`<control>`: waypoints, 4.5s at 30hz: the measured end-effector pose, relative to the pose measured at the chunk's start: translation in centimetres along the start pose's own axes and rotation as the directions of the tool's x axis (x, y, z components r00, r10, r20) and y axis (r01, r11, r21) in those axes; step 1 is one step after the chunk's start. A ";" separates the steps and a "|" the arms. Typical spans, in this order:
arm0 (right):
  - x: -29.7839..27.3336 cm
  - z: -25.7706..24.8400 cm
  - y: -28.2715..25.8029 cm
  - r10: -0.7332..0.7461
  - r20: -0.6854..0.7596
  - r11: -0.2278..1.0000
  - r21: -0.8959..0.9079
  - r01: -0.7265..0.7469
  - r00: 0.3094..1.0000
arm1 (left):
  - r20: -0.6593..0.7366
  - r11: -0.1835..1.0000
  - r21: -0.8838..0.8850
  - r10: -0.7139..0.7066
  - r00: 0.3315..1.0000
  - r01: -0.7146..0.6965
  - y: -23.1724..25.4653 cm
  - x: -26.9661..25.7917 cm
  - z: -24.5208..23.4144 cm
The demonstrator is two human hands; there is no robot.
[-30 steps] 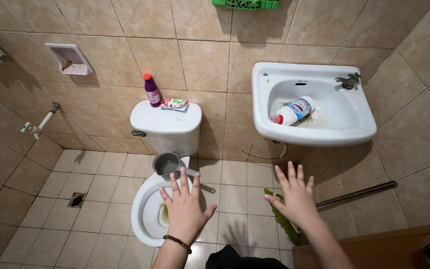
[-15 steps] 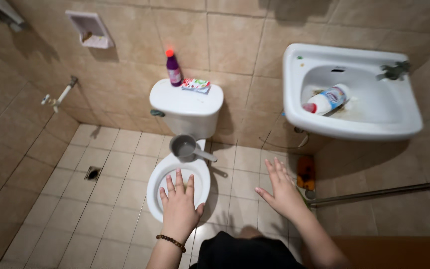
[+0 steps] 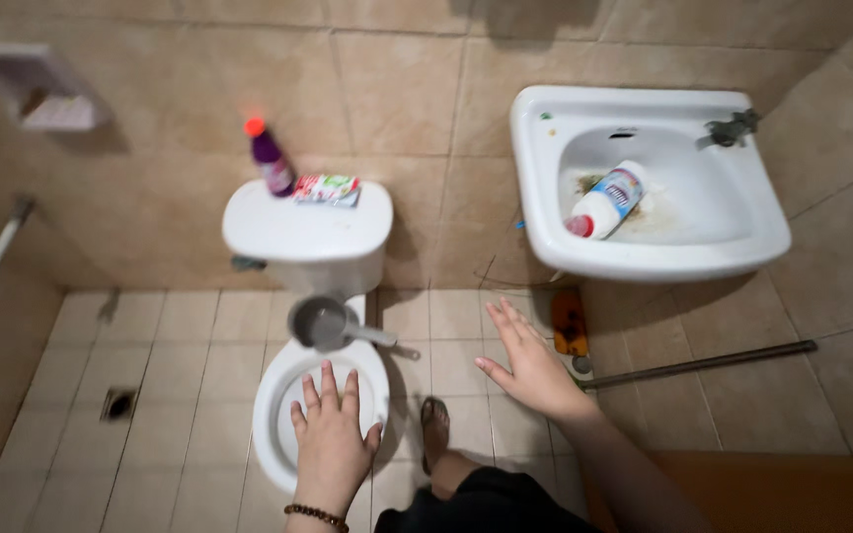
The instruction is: The person pours a purple liquid into a white bottle, then adds water from a metal pitcher into the same bottle. They then pour the purple liquid directly into the toilet bowl and place the bottles on the toilet tank.
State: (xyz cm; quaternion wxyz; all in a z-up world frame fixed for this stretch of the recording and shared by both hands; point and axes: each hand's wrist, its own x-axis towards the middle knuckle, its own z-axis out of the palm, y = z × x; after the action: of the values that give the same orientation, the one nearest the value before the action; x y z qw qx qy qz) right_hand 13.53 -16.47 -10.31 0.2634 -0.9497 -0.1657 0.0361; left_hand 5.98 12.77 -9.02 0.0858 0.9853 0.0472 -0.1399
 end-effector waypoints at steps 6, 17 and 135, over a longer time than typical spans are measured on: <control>5.6 -3.8 5.3 0.000 -0.188 0.994 0.108 0.021 0.982 | -0.095 0.991 0.016 0.134 0.986 -0.133 0.9 8.3 -1.2; 14.5 -15.8 17.1 0.009 -0.117 0.761 -0.644 -0.083 0.993 | -0.060 0.955 0.223 0.215 0.975 -0.197 1.3 21.4 2.4; 20.3 -5.7 -12.9 0.128 -0.125 0.927 0.368 -0.074 0.984 | -0.764 0.898 -0.019 0.270 0.586 -0.439 -1.9 13.0 -13.1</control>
State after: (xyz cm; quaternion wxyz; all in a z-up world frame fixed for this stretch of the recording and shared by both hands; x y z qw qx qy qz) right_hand 29.71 -2.06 1.61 0.4432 -0.8921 -0.0872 0.0095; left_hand 21.74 17.95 -0.60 0.1865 0.9292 -0.1063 0.3009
